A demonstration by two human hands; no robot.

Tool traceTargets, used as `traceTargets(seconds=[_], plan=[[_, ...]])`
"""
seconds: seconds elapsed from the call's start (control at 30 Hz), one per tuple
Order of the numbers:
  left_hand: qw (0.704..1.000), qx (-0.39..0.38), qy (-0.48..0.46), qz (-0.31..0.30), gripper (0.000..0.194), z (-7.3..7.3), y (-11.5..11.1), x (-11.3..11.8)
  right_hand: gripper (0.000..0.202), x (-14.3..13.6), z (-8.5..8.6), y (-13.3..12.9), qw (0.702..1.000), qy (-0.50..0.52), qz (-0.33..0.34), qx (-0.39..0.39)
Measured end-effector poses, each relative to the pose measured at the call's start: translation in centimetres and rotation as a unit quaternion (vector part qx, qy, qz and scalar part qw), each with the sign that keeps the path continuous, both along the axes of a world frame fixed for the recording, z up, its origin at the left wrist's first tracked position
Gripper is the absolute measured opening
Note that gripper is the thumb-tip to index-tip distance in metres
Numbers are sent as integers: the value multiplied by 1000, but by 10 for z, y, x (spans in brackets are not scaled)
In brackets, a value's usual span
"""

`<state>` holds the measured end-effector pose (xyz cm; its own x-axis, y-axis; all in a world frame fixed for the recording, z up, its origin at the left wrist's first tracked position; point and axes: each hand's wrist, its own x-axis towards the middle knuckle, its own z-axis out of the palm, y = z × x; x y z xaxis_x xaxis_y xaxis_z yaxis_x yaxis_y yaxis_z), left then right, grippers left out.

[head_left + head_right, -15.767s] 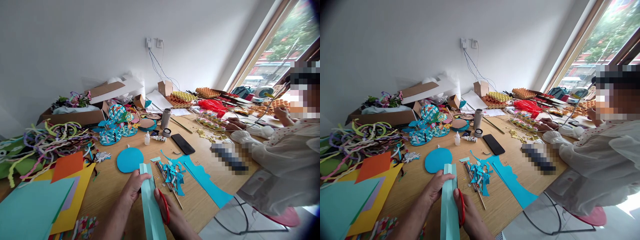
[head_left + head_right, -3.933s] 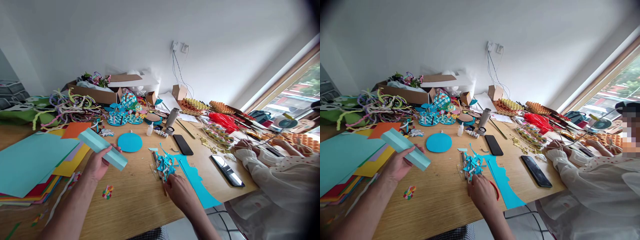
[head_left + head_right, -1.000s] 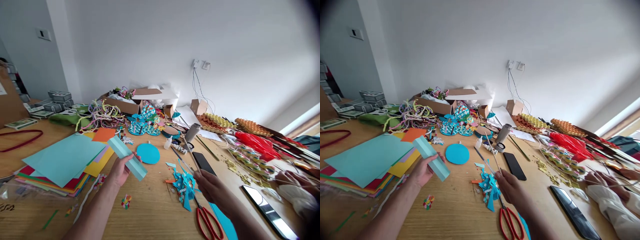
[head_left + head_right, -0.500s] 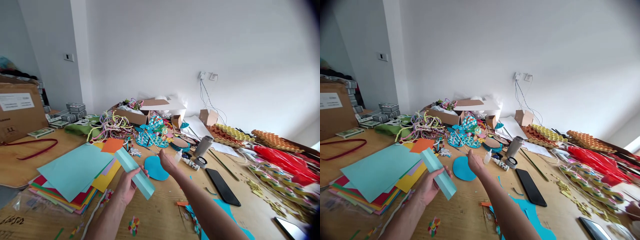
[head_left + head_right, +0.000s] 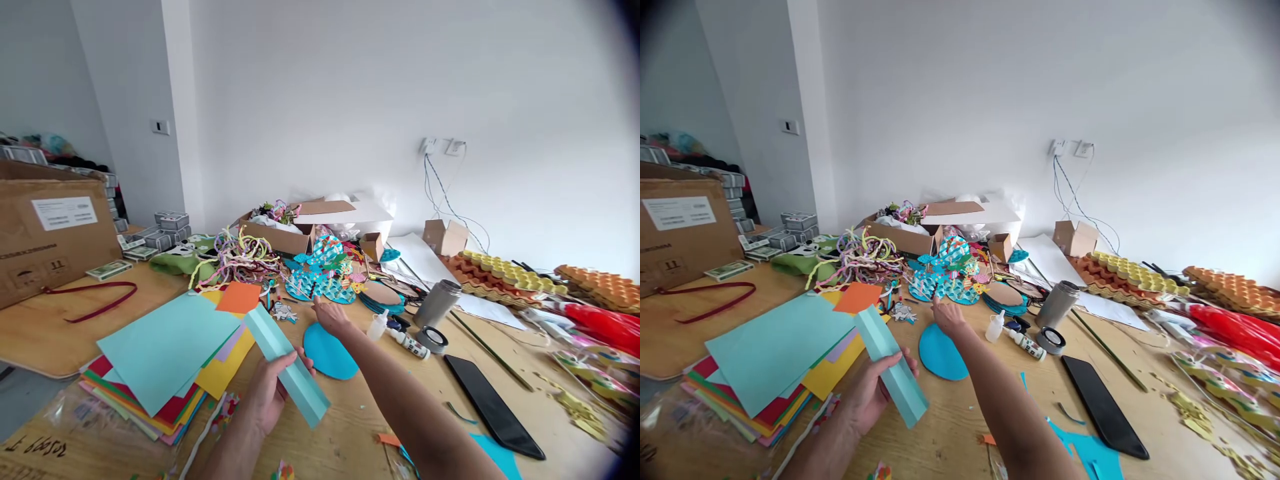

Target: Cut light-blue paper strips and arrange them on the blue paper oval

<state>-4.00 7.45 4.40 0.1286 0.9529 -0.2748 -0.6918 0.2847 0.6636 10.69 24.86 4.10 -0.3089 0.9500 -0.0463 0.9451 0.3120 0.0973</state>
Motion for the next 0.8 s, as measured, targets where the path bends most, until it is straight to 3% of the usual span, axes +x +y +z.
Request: traceTargets(seconds=[0.27,0.47,0.63,0.77,0.8], plan=[[1000,-9,2,-3,19,0,-1,2,33,22,1,6,1000,-10,17,15],[1000,-8,5,-8,19,-2,1,2,29,26,14,-11,995,71,7,73],[1000,10,16,0,19,-5,3,2,24,43,36,-68,981,187,1,47],[1000,0,23,4,14,-6,4,1,27,88,55,-143,965,263,2,-22],[1000,0,21,9,13,-5,3,1,26,102,58,-163,949,312,-13,-41]])
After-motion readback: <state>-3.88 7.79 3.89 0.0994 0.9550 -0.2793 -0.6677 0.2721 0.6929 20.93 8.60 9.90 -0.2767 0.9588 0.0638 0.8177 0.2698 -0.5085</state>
